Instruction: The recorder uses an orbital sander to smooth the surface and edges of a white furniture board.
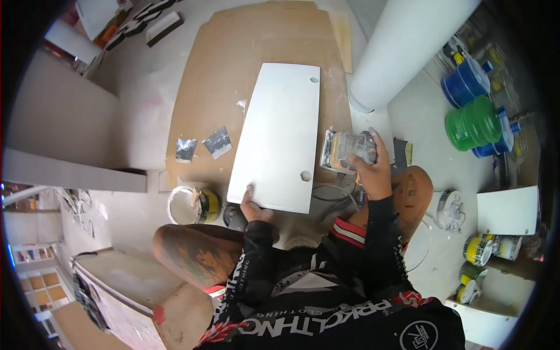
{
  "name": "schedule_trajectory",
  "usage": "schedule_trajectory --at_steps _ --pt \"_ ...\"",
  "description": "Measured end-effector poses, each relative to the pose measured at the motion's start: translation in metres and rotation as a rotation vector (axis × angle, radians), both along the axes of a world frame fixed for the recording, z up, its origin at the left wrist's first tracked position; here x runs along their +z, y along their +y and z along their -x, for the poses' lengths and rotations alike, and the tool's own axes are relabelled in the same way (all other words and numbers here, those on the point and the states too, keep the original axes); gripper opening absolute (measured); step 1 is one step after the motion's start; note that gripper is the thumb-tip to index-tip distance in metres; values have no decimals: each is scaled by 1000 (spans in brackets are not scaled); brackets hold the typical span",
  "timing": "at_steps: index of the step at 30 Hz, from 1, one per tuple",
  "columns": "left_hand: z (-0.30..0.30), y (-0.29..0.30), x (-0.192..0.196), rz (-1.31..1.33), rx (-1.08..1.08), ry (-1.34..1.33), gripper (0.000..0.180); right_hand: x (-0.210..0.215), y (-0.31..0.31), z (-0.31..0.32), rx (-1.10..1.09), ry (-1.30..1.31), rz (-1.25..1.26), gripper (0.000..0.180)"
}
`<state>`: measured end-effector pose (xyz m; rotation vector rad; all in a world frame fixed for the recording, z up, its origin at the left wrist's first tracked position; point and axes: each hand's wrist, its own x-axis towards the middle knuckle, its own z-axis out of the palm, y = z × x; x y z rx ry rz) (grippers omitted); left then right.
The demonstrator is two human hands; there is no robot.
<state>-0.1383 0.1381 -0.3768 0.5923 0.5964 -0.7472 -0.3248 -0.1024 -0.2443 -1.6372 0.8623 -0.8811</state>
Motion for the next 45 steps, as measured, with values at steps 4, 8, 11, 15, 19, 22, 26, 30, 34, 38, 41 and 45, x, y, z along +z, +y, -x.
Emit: schedule_trajectory --at_steps 4,8,11,15,19,22,26,30,34,38,41,45 --pt "-48 6 43 -153 41 -369 36 14 0 6 -76 -235 -148 73" --pt "-84 -10 128 -135 1 -536 38 13 -6 7 -133 -227 -111 73" --pt "-81 -39 184 -263 -61 -880 32 5 -10 11 -222 -175 -103 74" --pt "-57 -70 234 -803 -137 -1469 22 -5 -12 13 -228 -220 -120 75" --pt "-45 -92 208 -986 -262 -2110 33 -8 -11 14 -218 -232 -93 75" --pt "-25 -104 190 -842 -344 -2460 69 9 -5 14 -230 -228 -159 74" --pt "0 -99 146 -959 -657 -2549 78 9 -9 26 -283 -243 -125 71" --pt "19 -82 93 -1027 -924 -2623 68 11 -13 51 -293 -189 -110 70" --pt "32 -66 45 -1140 -1081 -2529 67 10 -14 60 -347 12 -23 71" --pt "42 -60 -6 -1171 -1126 -2416 65 -5 0 42 -271 14 -41 74" --pt "47 -54 -38 -1199 -1057 -2345 64 -34 15 20 -167 31 44 75" --pt "43 -46 -50 -1182 -1020 -2318 70 -61 33 -15 -85 138 161 76"
